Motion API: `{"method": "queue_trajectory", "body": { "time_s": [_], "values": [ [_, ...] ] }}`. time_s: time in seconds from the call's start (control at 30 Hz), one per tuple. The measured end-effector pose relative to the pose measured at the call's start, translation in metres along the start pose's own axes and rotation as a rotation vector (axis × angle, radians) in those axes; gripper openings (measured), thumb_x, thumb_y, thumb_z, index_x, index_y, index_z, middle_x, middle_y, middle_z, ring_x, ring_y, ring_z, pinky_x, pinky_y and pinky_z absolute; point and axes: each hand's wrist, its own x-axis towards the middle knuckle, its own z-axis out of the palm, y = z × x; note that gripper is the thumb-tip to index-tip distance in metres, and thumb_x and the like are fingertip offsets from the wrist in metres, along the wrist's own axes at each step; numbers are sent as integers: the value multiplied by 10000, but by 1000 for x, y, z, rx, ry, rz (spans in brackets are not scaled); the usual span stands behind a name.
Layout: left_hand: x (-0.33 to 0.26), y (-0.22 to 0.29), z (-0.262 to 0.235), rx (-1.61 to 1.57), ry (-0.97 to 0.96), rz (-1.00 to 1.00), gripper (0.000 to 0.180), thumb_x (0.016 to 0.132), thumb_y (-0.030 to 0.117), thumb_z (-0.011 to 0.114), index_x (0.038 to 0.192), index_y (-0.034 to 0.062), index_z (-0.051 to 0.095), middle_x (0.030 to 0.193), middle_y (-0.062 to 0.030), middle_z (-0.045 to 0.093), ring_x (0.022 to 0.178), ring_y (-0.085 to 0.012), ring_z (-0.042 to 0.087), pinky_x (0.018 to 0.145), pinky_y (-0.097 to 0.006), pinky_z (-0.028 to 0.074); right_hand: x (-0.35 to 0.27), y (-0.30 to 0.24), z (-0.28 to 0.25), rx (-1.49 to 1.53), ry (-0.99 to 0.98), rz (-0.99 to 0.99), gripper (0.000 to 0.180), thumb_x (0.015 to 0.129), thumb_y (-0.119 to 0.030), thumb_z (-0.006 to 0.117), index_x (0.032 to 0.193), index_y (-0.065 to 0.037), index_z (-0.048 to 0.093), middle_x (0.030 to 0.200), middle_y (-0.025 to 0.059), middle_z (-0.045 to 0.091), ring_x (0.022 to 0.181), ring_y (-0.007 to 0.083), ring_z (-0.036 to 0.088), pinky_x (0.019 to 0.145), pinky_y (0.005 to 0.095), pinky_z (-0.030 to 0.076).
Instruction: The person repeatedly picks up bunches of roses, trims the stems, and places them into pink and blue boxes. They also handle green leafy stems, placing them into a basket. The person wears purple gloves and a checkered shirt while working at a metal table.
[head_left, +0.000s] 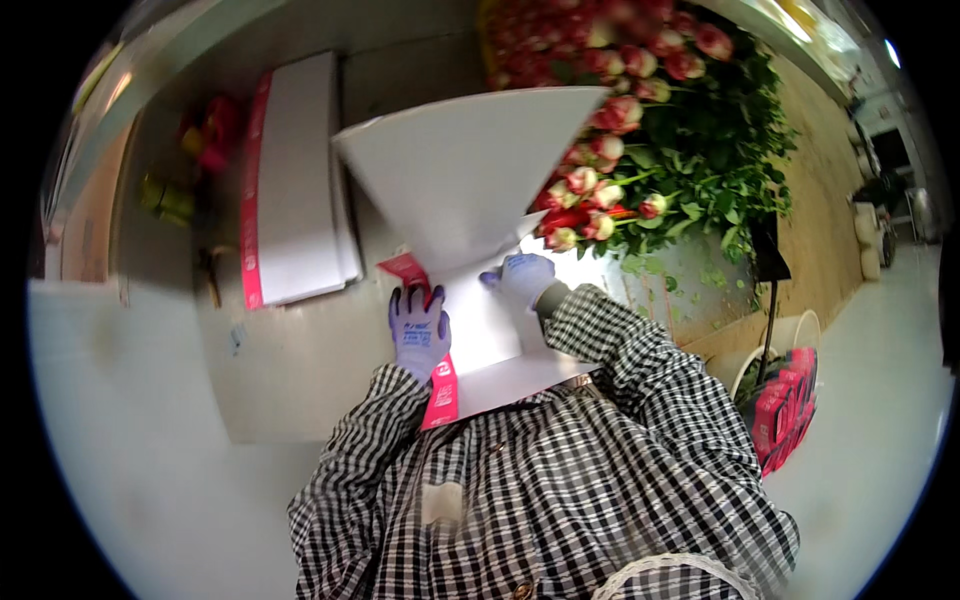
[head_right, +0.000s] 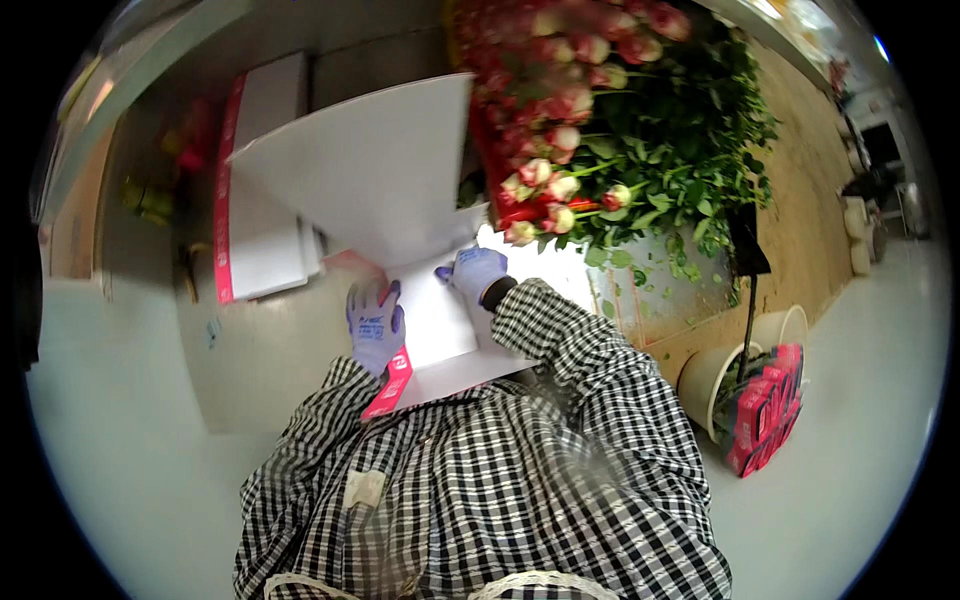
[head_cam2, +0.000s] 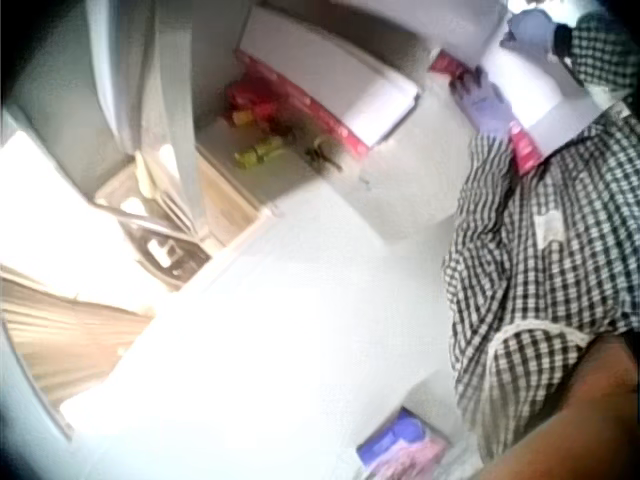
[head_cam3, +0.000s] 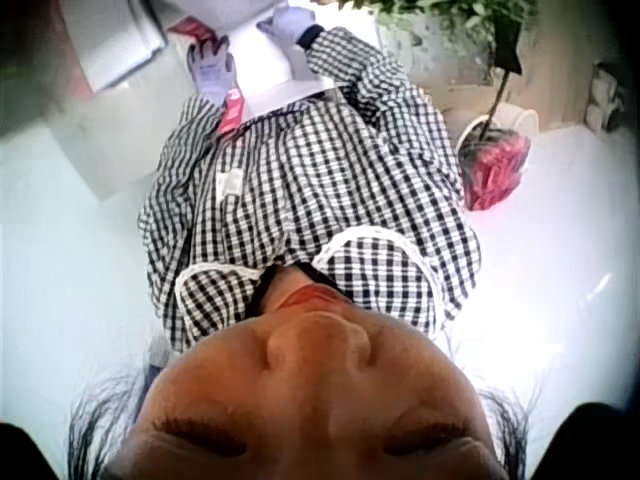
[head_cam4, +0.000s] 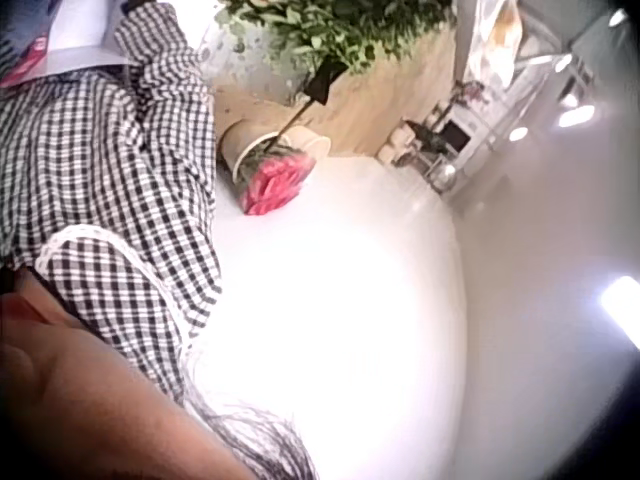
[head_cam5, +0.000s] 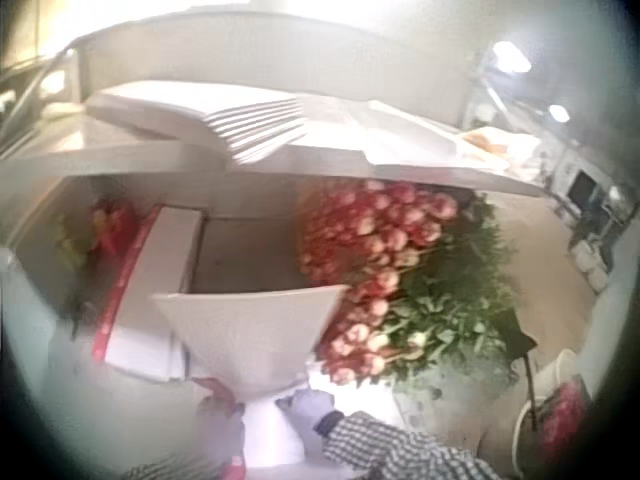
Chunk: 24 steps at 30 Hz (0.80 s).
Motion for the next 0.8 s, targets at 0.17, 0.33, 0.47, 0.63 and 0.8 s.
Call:
{"method": "queue_trajectory", "body": {
  "time_s": [0.17, 0.33, 0.47, 0.63, 0.8],
  "values": [
    [10, 17, -25, -62, -168, 51, 796, 743, 504, 680, 1315, -3, 456, 1368, -220, 424, 1299, -399, 354, 1109, -534, 239, -27, 64, 33, 513, 167, -220, 487, 858, -552, 582, 929, -73, 633, 906, 164, 672, 877, 346, 646, 788, 415, 496],
    [0, 12, -8, -110, -270, 238, 554, 832, 329, 611, 1319, 88, 503, 1356, -161, 479, 1303, -345, 396, 1109, -494, 289, -75, 217, -82, 238, 655, 36, 222, 812, -189, 647, 1025, -126, 658, 919, 114, 683, 854, 300, 656, 779, 414, 526],
    [6, 13, -30, -119, -320, 225, 503, 848, 267, 575, 1325, 119, 519, 1357, -156, 495, 1299, -336, 416, 1110, -477, 304, -58, 245, -99, -287, 191, -46, 288, 842, -223, 637, 1115, -135, 626, 968, 110, 675, 888, 278, 654, 796, 406, 519],
    [14, 22, -45, -109, -406, 208, 527, 847, 303, 596, 1337, 129, 513, 1380, -150, 481, 1312, -338, 403, 1114, -473, 299, -11, 236, -20, -253, 384, -30, 362, 847, -264, 626, 1177, -127, 564, 1051, 95, 614, 964, 276, 612, 826, 393, 485],
    [10, 15, -34, -127, -377, 220, 530, 849, 322, 603, 1336, 130, 515, 1381, -150, 478, 1304, -338, 409, 1110, -470, 303, -108, 199, -131, -396, 696, -174, 322, 786, -127, 623, 1107, -146, 604, 905, 42, 594, 856, 227, 619, 714, 380, 490]
  ]
}}
